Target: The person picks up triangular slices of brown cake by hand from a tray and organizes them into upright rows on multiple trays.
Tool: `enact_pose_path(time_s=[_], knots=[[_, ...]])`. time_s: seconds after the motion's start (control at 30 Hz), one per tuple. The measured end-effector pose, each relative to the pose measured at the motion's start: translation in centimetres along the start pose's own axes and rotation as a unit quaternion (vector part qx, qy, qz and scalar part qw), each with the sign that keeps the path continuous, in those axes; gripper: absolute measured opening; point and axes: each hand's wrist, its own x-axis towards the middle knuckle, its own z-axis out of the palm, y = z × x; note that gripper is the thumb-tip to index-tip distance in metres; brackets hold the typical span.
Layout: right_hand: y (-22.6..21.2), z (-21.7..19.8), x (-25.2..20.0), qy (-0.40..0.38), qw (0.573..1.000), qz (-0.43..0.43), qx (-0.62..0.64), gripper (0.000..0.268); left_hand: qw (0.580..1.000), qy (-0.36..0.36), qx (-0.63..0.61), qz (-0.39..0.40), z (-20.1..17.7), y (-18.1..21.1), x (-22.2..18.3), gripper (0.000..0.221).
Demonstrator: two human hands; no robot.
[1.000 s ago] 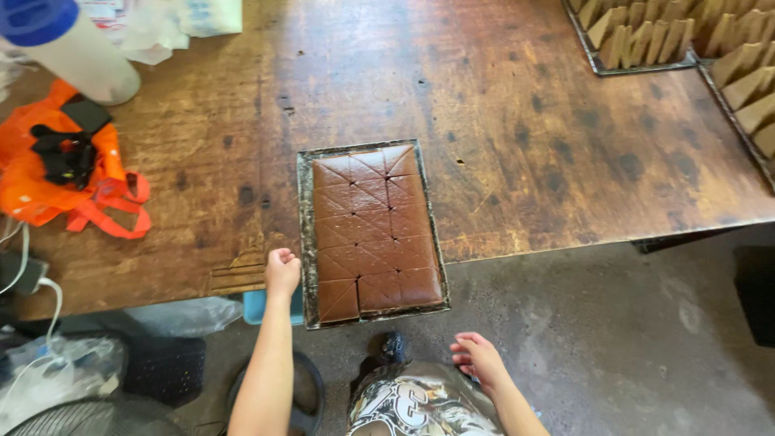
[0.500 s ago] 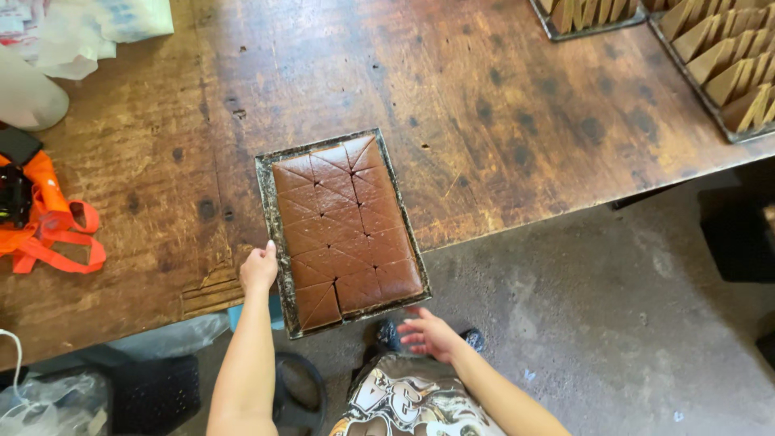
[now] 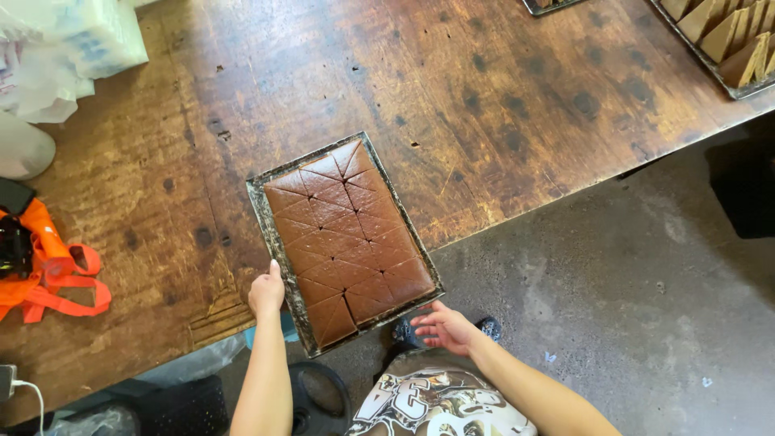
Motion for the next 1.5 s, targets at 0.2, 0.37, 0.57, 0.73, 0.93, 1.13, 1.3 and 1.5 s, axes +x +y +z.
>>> enact_pose_path(time_s=[0.2, 0.37, 0.57, 0.73, 0.93, 1.13, 1.3, 1.5], knots=[[-2.3, -3.8, -2.9, -0.020, 0.998, -0.042, 0.050, 0.037, 0.984, -0.019, -0.168, -0.060, 2.9, 0.5, -3.6, 0.067], [-5.2, -8.9, -5.1, 0.005, 0.997, -0.062, 0.050, 0.036, 0.946, -0.041, -0.312, -0.078, 6.2, 4.9, -7.4, 0.059], [-9.2, -18.4, -7.8, 0.040, 0.998, -0.051, 0.015, 0.040, 0.932, -0.038, -0.349, -0.090, 12.8, 12.3, -12.2, 0.058], [-14.1, -27.6, -10.6, 0.025, 0.998, -0.043, 0.046, 0.037, 0.933, -0.036, -0.352, -0.070, 19.7, 20.7, -15.6, 0.059], [-20.6, -37.2, -13.8, 0.081, 0.992, -0.084, 0.051, 0.031, 0.928, -0.111, -0.351, -0.056, 26.3, 32.4, -18.3, 0.058], [-27.2, -47.2, -13.7, 0.270, 0.945, -0.066, -0.173, 0.027, 0.918, -0.217, -0.330, -0.034, 31.6, 46.0, -18.1, 0.065], [-33.1, -54.5, -14.7, 0.310, 0.932, -0.036, -0.181, 0.022, 0.950, -0.198, 0.095, 0.224, 32.5, 58.5, -17.3, 0.081], [-39.3, -59.9, -15.3, 0.328, 0.934, -0.035, -0.135, 0.019, 0.923, -0.255, 0.167, 0.234, 34.3, 69.3, -17.6, 0.081]])
